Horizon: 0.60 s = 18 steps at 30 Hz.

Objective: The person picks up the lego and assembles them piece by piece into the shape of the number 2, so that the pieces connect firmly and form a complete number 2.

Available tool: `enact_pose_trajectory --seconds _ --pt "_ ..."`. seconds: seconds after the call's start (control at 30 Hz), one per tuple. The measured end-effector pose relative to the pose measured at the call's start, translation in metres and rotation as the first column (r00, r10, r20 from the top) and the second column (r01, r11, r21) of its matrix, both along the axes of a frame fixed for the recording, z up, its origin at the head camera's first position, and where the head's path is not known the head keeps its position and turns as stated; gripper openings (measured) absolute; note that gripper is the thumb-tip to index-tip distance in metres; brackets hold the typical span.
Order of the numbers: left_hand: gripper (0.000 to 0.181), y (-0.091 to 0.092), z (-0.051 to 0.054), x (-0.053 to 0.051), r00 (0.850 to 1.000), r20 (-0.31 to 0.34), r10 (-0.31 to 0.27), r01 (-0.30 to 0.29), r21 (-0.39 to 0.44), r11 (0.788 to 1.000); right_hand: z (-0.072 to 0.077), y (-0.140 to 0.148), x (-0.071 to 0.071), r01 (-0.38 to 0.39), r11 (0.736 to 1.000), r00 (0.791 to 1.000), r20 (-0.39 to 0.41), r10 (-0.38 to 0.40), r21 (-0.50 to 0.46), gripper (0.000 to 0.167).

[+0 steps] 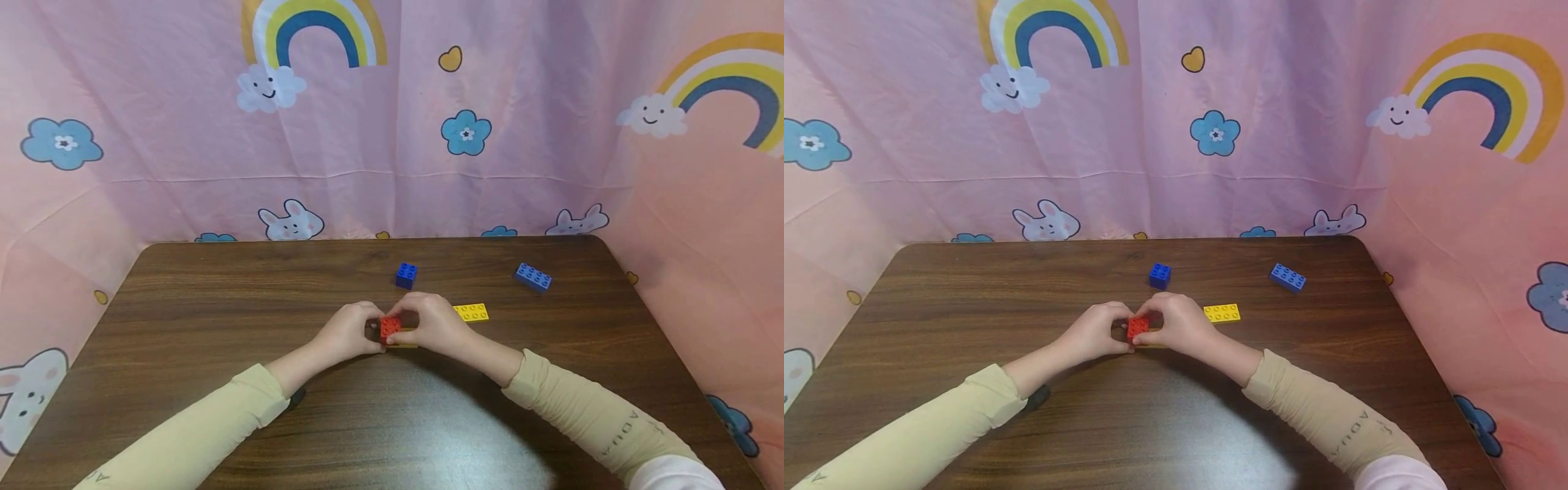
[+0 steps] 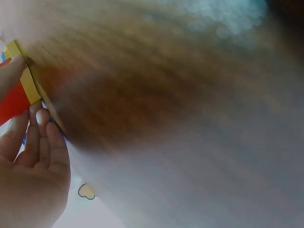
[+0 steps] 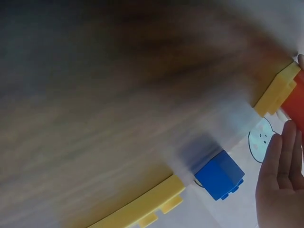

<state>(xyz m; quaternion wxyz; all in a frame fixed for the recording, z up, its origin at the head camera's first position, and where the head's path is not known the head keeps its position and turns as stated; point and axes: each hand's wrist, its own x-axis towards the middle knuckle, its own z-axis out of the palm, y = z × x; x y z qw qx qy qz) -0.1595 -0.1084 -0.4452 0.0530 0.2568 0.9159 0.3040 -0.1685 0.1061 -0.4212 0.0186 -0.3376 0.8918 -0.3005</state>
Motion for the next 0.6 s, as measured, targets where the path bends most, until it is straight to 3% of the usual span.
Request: enact_pose_trajectory --seconds 0.4,0.6 --pt "0.04 -0.0023 -0.001 0.0014 1.0 0.021 -0.004 0.004 0.006 1.0 0.0009 0.0067 0.0023 -0.042 0.998 0.999 0.001 0.042 -0.038 0.035" --pt "0.039 -0.0057 0.0019 0.0043 0.999 0.053 0.011 -0.012 0.026 1.0 0.0003 0.0067 0.0027 -0.025 0.999 0.999 0.018 0.026 -0.042 0.036"
